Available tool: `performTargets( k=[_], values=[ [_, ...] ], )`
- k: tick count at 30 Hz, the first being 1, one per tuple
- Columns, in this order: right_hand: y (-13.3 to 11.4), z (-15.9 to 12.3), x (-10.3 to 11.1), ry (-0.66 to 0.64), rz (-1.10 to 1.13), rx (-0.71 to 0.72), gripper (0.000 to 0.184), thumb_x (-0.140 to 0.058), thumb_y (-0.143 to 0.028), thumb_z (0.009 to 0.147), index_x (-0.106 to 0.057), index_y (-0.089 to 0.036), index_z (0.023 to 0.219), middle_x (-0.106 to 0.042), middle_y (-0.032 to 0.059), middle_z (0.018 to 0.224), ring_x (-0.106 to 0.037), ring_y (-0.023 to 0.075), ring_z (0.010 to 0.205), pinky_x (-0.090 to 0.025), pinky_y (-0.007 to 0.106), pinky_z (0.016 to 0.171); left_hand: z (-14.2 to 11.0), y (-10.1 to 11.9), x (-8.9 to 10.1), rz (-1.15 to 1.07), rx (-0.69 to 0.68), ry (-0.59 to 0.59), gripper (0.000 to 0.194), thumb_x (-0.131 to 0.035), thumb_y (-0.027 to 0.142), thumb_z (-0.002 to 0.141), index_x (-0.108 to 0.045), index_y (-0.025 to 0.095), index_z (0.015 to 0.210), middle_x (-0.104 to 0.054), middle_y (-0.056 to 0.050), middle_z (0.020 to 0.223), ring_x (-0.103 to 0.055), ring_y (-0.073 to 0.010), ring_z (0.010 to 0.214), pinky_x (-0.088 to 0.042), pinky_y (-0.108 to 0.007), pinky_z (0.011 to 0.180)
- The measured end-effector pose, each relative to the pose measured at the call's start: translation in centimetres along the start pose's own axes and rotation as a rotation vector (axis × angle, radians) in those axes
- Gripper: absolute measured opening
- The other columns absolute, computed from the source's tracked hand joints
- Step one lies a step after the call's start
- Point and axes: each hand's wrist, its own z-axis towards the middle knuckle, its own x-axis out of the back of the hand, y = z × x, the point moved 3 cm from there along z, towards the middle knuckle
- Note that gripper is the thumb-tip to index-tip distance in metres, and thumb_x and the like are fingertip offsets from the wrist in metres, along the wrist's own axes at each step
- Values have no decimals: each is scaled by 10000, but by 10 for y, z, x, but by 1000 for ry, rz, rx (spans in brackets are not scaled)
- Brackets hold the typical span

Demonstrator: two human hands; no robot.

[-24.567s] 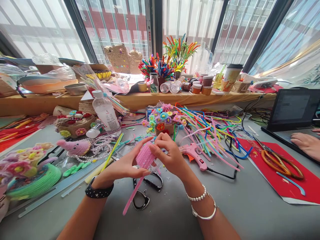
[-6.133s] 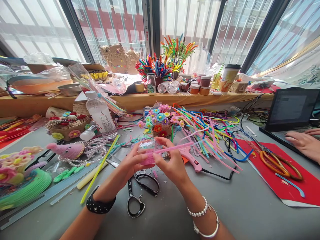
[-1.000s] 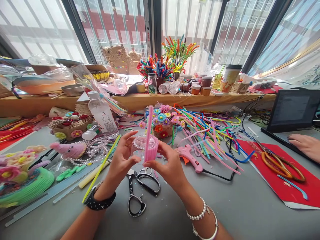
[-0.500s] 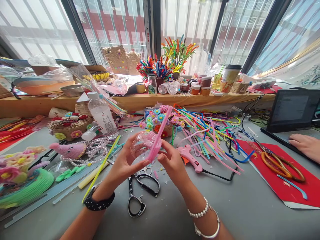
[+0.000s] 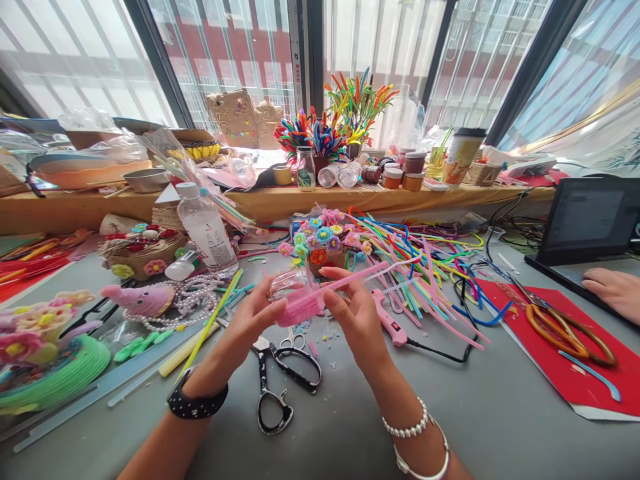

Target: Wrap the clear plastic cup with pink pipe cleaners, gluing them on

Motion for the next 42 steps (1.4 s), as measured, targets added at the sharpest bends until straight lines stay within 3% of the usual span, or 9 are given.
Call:
performTargets(
  k=[4,8,14,21,28,33,37,42],
  values=[
    [-4,-2,2,100,7,136,167,-623,-337,771,-627,-253,915,-600,23,1005,-554,141,865,-473,266,733,1,-1,0,-21,98,11,523,-599,475,713,-500,171,1127,-580,-93,983,-593,-179,739,-531,-288,563],
    [-6,-3,-2,119,7,212,47,-609,-278,788,-622,-234,798,-590,18,882,-539,153,894,-473,279,739,1,-3,-1,-87,128,2,563,-587,521,704,-483,180,1140,-570,-83,934,-579,-184,748,-545,-309,567],
    [-5,-3,-3,123,-17,231,55,-602,-265,792,-606,-219,763,-588,17,871,-549,153,870,-470,284,718,-2,-2,-5,-106,167,-62,656,-620,455,692,-405,203,1258,-521,-109,1049,-543,-248,927,-540,-312,611],
    [-4,-3,-6,100,-49,239,47,-595,-263,798,-605,-219,783,-582,7,858,-559,140,823,-472,270,687,0,-7,-4,-134,167,-48,665,-591,401,711,-346,217,1300,-512,-117,1086,-540,-246,907,-529,-313,589],
    [-3,-5,-10,90,-52,215,45,-586,-259,806,-586,-218,786,-565,17,853,-545,139,818,-472,253,656,0,-10,-5,-193,178,47,614,-603,382,702,-390,183,1242,-546,-109,1064,-541,-214,864,-502,-274,551],
    [-2,-6,-13,111,-92,197,59,-585,-271,802,-587,-212,803,-550,17,867,-541,129,760,-471,255,631,-3,-8,-6,-242,189,158,513,-633,385,707,-493,147,1139,-591,-73,976,-556,-184,877,-490,-249,628],
    [1,-7,-14,122,-88,192,60,-580,-276,808,-592,-217,813,-539,0,841,-523,112,717,-454,237,610,-4,-7,-10,-331,232,108,414,-599,369,757,-505,157,1099,-602,-80,1023,-575,-184,924,-512,-294,740],
    [2,-8,-13,125,-63,182,56,-576,-276,812,-584,-220,813,-545,-10,831,-523,104,693,-451,231,607,-5,-7,-13,-439,280,37,378,-609,217,748,-466,164,1094,-620,-76,1038,-601,-175,916,-519,-300,764]
  ],
)
